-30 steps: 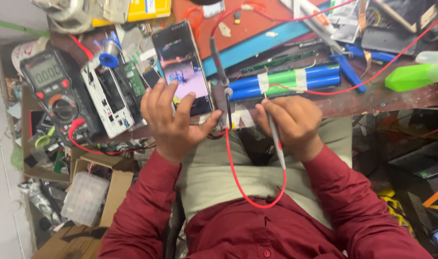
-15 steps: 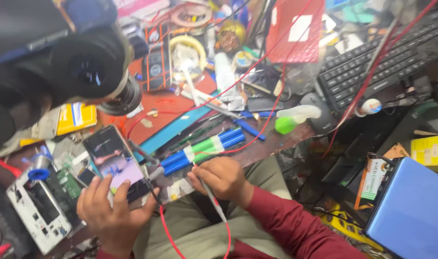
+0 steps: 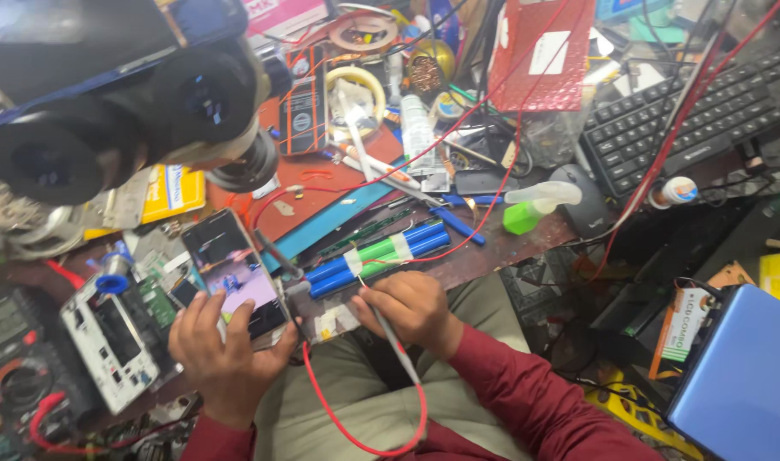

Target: The person uses multimeter probes to test a battery pack and a circuit board on a cluttered workbench. They repeatedly connect and disconnect the probes to different points while a smartphone video plays nearby.

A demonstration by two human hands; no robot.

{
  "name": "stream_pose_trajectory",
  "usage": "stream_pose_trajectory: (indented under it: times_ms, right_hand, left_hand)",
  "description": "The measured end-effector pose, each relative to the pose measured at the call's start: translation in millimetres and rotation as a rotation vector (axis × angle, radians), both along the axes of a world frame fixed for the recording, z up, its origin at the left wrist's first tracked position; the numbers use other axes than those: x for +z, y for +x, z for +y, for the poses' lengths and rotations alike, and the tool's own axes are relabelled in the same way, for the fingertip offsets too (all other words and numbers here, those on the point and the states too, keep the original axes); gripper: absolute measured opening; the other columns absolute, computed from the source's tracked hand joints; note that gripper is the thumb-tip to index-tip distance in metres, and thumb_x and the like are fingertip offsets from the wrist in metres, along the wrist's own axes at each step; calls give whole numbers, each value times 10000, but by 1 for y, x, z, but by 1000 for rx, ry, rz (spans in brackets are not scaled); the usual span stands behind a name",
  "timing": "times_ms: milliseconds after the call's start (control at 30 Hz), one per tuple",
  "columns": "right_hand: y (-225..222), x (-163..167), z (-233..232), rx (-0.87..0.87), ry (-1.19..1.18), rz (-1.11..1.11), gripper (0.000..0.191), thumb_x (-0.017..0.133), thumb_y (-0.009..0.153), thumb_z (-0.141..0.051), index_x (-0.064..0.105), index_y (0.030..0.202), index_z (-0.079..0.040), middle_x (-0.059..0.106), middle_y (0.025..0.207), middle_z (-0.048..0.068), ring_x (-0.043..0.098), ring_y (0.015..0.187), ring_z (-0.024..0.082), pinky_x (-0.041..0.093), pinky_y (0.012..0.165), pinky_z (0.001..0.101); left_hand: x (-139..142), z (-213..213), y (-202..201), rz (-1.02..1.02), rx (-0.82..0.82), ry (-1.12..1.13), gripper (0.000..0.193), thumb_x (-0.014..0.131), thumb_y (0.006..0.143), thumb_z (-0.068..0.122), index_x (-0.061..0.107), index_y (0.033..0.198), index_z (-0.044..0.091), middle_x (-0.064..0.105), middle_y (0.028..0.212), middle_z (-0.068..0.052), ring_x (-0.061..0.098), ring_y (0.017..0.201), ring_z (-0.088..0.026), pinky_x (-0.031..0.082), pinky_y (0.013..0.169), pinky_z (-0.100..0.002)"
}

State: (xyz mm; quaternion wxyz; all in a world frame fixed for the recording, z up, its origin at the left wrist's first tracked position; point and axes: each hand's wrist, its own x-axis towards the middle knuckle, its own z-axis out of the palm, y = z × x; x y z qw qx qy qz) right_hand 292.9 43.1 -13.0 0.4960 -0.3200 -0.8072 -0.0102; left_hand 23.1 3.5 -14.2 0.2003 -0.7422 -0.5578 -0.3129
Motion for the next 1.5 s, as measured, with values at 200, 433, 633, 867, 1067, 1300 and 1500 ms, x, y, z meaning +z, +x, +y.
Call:
stream_pose_trajectory:
  times_ms: [200,433,633,867,1067,1300,1500]
  right_hand:
    - [11,-9,-6,249,123,29,216,716,831,-180,581,680,-105,599,694,34,606,588,215,441,514,365]
    - [-6,-23,-26,456,-2,-4,326,720,910,-275,565,681,-102,600,686,54,592,553,231,408,490,379]
    - [-31,-23,-38,624,-51,92,371,706,944,-420,550,853,-96,631,771,50,592,602,226,430,518,361]
    - [-48,7,-68,314,-126,-331,256,846,810,-375,671,803,-188,492,621,-27,526,512,173,388,475,349]
    - [-57,32,-76,215,-156,-308,249,861,795,-317,668,740,-170,468,586,-24,531,510,171,393,486,344]
    - [-37,33,-62,214,-412,-121,286,863,804,-370,764,905,-122,543,619,5,564,544,179,419,523,341]
    - [-30,31,-53,25,-691,6,150,825,926,-211,768,996,-91,658,732,26,625,577,117,464,542,279]
  left_hand:
    - [-7,-11,-14,-51,-90,-13,579,640,932,615,604,1188,97,579,1313,-197,553,1267,-413,419,1083,-604]
    - [-27,-30,-38,-154,-286,96,551,474,1049,627,546,1271,127,588,1293,-160,594,1208,-377,444,1030,-589]
    - [-24,-35,-49,-178,-411,151,572,446,1033,652,494,1293,144,589,1252,-152,614,1154,-358,457,976,-573]
    - [-1,-40,-14,-519,-615,264,790,591,930,762,417,1313,93,579,1208,-157,602,1022,-323,478,900,-503]
    - [6,-69,12,-682,-643,-129,280,660,1067,369,588,1181,123,664,1037,-102,652,948,-273,508,847,-411]
    - [36,-60,31,-1754,-750,123,179,602,1114,260,617,1162,88,646,912,-86,617,734,-165,531,683,-312]
    - [69,-29,34,-927,-82,-360,552,831,831,216,622,1265,-54,646,977,-187,574,645,-275,489,589,-373]
